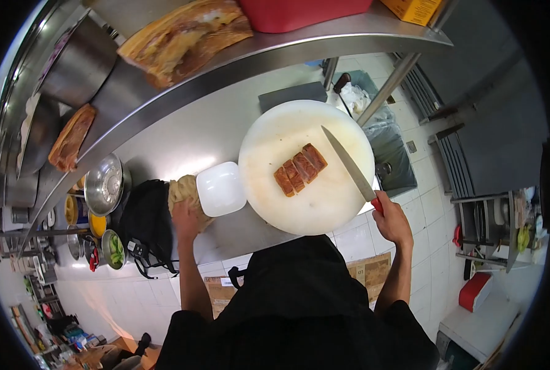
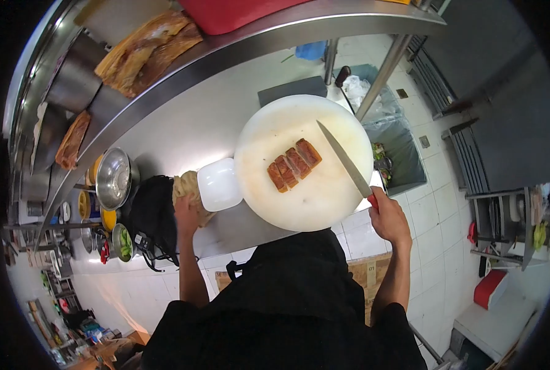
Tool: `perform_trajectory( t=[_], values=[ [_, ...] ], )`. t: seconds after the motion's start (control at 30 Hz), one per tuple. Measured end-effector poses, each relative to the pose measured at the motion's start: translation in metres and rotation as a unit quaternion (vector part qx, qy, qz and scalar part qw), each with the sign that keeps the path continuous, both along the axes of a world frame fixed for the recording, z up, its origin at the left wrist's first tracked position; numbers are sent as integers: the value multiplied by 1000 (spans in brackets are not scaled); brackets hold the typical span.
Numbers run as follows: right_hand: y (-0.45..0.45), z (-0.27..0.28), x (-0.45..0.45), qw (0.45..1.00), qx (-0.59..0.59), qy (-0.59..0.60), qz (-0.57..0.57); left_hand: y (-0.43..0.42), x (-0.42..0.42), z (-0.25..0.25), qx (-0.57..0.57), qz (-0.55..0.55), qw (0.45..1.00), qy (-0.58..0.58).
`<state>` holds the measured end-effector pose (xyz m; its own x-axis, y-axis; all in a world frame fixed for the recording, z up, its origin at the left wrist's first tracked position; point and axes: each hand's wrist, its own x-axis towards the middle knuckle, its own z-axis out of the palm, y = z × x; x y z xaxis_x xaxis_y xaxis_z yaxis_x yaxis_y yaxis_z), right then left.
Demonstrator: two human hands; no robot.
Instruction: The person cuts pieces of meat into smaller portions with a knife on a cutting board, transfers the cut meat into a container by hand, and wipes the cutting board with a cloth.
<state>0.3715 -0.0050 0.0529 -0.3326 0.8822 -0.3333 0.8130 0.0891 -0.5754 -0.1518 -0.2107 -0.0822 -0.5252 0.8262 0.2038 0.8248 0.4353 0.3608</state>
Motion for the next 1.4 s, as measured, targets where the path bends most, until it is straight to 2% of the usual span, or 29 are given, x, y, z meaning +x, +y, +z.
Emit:
perform_trajectory(
  t=[0.03, 0.07, 0.13, 0.17, 0.23, 0.3, 0.33, 0.4, 0.43, 0.5, 0.53, 0.6, 0.73, 0.8, 0.93, 1.0, 1.03, 1.07, 1.13, 1.2, 1.27, 1.3, 1.37, 1.4],
  values=[
    [-2, 1, 6, 1000, 4, -12, -2, 3, 2, 20, 14, 5, 1000, -16],
    [-5, 2, 13, 1000, 4, -14, -10, 10, 8, 50, 62, -1, 998, 20],
    [-10, 7, 28, 999, -17, -17, -37, 44, 38, 124, 159, 1, 986, -45],
    [-12, 11, 32, 994, -67, 8, -89, 66, 51, 148, 132, 24, 987, -84],
    [-13, 7, 37, 993, -70, 7, -96, 132, 93, 176, 183, -98, 972, -111],
    [-14, 4, 38, 992, -68, 16, -105, 198, 137, 200, 61, -258, 963, -52],
    [-16, 3, 38, 994, -47, 13, -95, 228, 161, 207, -61, -298, 951, -58],
    [-23, 0, 39, 995, -22, 18, -95, 271, 195, 179, -208, -382, 900, 33],
    [-27, 0, 40, 996, -10, 22, -87, 282, 209, 178, -206, -391, 896, 43],
    [-36, 2, 44, 996, 1, 24, -89, 297, 233, 171, -430, -412, 802, 41],
    [-41, 4, 43, 994, -14, 23, -102, 300, 240, 167, -432, -421, 796, 47],
    [-51, 2, 46, 991, -28, 24, -125, 307, 252, 159, -466, -457, 746, 132],
    [-68, -8, 52, 985, -31, 56, -161, 310, 255, 154, -502, -469, 711, 147],
    [-71, -7, 53, 985, -35, 57, -160, 310, 254, 159, -517, -458, 715, 105],
    [-69, -1, 50, 987, -18, 51, -154, 330, 234, 168, -505, -469, 722, 48],
    [-67, 1, 49, 988, -7, 41, -150, 339, 204, 171, -371, -524, 764, -69],
    [-66, 1, 49, 988, -6, 39, -146, 338, 188, 166, -287, -548, 784, -52],
    [-65, 2, 48, 988, 3, 33, -148, 337, 171, 160, -286, -545, 786, -54],
    [-64, 2, 45, 989, 12, 27, -144, 324, 141, 153, -206, -549, 795, -157],
    [-61, 3, 42, 989, 1, 3, -147, 303, 116, 136, -166, -539, 811, -152],
    [-60, 3, 40, 990, 1, 5, -144, 281, 103, 138, -159, -475, 845, -190],
    [-60, 3, 39, 990, -2, 6, -142, 280, 95, 139, -158, -475, 845, -189],
    [-57, 1, 36, 991, 4, -2, -135, 280, 82, 137, -69, -442, 863, -235],
    [-55, 1, 34, 992, 9, -11, -126, 291, 76, 128, -68, -441, 863, -237]
  ],
)
